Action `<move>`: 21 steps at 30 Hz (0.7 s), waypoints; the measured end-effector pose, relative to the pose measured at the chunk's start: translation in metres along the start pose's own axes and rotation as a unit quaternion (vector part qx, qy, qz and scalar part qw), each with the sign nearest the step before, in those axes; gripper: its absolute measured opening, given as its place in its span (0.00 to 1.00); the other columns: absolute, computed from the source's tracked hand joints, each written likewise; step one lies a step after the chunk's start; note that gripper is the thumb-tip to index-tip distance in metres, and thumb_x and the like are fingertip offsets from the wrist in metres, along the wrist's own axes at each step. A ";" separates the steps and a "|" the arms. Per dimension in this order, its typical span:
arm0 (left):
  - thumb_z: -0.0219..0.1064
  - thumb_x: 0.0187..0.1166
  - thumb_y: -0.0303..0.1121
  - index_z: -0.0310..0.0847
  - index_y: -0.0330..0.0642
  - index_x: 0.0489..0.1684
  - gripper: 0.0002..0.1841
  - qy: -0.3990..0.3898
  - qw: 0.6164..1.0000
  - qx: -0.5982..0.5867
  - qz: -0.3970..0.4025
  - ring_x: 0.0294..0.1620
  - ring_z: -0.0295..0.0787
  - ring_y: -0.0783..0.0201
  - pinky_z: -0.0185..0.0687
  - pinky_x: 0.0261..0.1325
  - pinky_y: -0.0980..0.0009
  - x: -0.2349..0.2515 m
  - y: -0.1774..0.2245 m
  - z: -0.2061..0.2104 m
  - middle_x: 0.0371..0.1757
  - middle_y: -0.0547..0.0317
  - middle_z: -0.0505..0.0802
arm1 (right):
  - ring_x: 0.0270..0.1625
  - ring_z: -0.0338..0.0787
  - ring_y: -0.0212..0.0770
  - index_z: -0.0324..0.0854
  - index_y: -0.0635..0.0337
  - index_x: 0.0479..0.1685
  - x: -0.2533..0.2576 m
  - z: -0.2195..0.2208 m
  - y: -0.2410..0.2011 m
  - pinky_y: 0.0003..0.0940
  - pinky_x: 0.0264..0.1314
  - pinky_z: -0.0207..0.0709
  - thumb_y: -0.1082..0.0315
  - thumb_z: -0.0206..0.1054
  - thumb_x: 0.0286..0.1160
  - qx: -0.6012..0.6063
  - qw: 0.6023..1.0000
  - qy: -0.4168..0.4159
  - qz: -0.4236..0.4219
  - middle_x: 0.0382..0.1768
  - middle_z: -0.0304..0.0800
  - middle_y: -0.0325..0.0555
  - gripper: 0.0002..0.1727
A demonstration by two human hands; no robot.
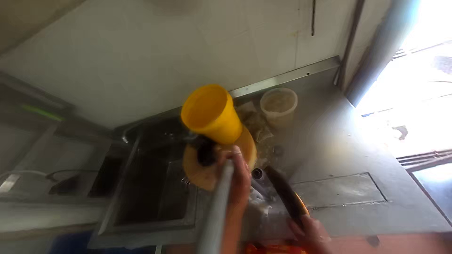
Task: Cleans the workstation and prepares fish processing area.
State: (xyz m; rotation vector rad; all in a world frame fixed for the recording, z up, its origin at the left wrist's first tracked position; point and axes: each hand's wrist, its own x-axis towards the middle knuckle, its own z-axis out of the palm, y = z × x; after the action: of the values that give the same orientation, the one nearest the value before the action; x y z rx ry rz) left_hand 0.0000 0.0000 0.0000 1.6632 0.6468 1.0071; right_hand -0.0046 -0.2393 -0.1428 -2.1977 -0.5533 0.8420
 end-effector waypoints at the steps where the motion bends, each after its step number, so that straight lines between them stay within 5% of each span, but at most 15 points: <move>1: 0.54 0.91 0.53 0.76 0.48 0.43 0.18 0.000 1.000 0.006 -0.016 0.12 0.76 0.61 0.81 0.16 0.62 -0.004 -0.005 -0.004 0.15 0.61 0.77 | 0.30 0.93 0.45 0.86 0.57 0.43 0.000 -0.001 0.002 0.53 0.38 0.88 0.41 0.65 0.77 0.021 1.000 0.009 0.005 0.26 0.90 0.46 0.25; 5: 0.62 0.87 0.46 0.73 0.47 0.58 0.15 0.023 0.999 -0.013 -0.036 0.14 0.82 0.57 0.86 0.18 0.60 -0.020 -0.015 -0.011 0.22 0.56 0.83 | 0.22 0.91 0.42 0.84 0.53 0.48 0.002 -0.007 0.008 0.50 0.30 0.89 0.38 0.66 0.77 0.074 0.997 0.021 0.025 0.24 0.90 0.41 0.25; 8: 0.69 0.78 0.39 0.58 0.49 0.87 0.36 0.043 0.999 -0.020 0.008 0.21 0.86 0.56 0.91 0.20 0.59 -0.025 -0.014 -0.017 0.43 0.53 0.88 | 0.23 0.91 0.43 0.85 0.54 0.47 0.007 -0.009 0.007 0.51 0.31 0.89 0.38 0.67 0.75 0.068 0.997 0.014 0.042 0.24 0.91 0.43 0.27; 12: 0.74 0.74 0.48 0.44 0.53 0.93 0.48 0.045 0.992 -0.001 0.115 0.23 0.87 0.61 0.91 0.23 0.63 -0.022 -0.015 -0.029 0.53 0.54 0.88 | 0.29 0.92 0.43 0.85 0.54 0.45 0.015 -0.008 0.003 0.52 0.37 0.88 0.38 0.67 0.75 0.039 0.998 0.004 0.055 0.27 0.91 0.44 0.26; 14: 0.71 0.79 0.49 0.67 0.49 0.81 0.33 0.041 0.982 0.025 0.181 0.25 0.87 0.64 0.92 0.25 0.65 -0.020 -0.016 -0.032 0.48 0.57 0.90 | 0.32 0.92 0.44 0.86 0.55 0.44 0.021 -0.009 0.002 0.53 0.40 0.87 0.38 0.67 0.75 0.023 0.998 -0.005 0.054 0.28 0.90 0.45 0.26; 15: 0.69 0.80 0.47 0.82 0.47 0.61 0.18 0.040 0.976 0.021 0.211 0.25 0.87 0.65 0.91 0.25 0.66 -0.016 -0.017 -0.031 0.40 0.60 0.90 | 0.32 0.92 0.44 0.86 0.54 0.44 0.023 -0.009 0.003 0.53 0.40 0.87 0.39 0.66 0.75 0.019 0.998 -0.013 0.056 0.28 0.91 0.44 0.26; 17: 0.63 0.85 0.43 0.83 0.50 0.32 0.12 0.023 0.976 0.041 0.211 0.20 0.85 0.69 0.88 0.21 0.70 -0.004 -0.017 -0.025 0.26 0.66 0.87 | 0.32 0.93 0.43 0.85 0.54 0.46 0.028 -0.010 0.005 0.52 0.40 0.88 0.39 0.66 0.76 0.022 0.997 -0.033 0.069 0.29 0.91 0.44 0.25; 19: 0.62 0.86 0.44 0.83 0.48 0.27 0.16 -0.019 0.985 0.147 0.084 0.15 0.83 0.69 0.85 0.18 0.69 0.015 -0.006 -0.015 0.19 0.67 0.85 | 0.35 0.94 0.46 0.85 0.56 0.48 0.032 -0.013 0.007 0.54 0.44 0.88 0.40 0.66 0.76 0.029 0.995 -0.054 0.084 0.32 0.92 0.47 0.26; 21: 0.64 0.84 0.50 0.84 0.50 0.29 0.17 -0.085 0.948 0.303 -0.053 0.17 0.84 0.65 0.84 0.23 0.61 0.045 0.006 -0.007 0.19 0.64 0.85 | 0.37 0.94 0.47 0.86 0.56 0.48 0.035 -0.011 0.012 0.55 0.46 0.88 0.40 0.67 0.76 0.037 0.992 -0.065 0.097 0.33 0.93 0.48 0.26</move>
State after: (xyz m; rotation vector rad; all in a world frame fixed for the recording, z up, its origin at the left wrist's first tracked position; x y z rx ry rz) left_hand 0.0164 0.0378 0.0204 2.1906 0.9829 0.6008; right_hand 0.0286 -0.2314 -0.1596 -2.1634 -0.3662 1.0966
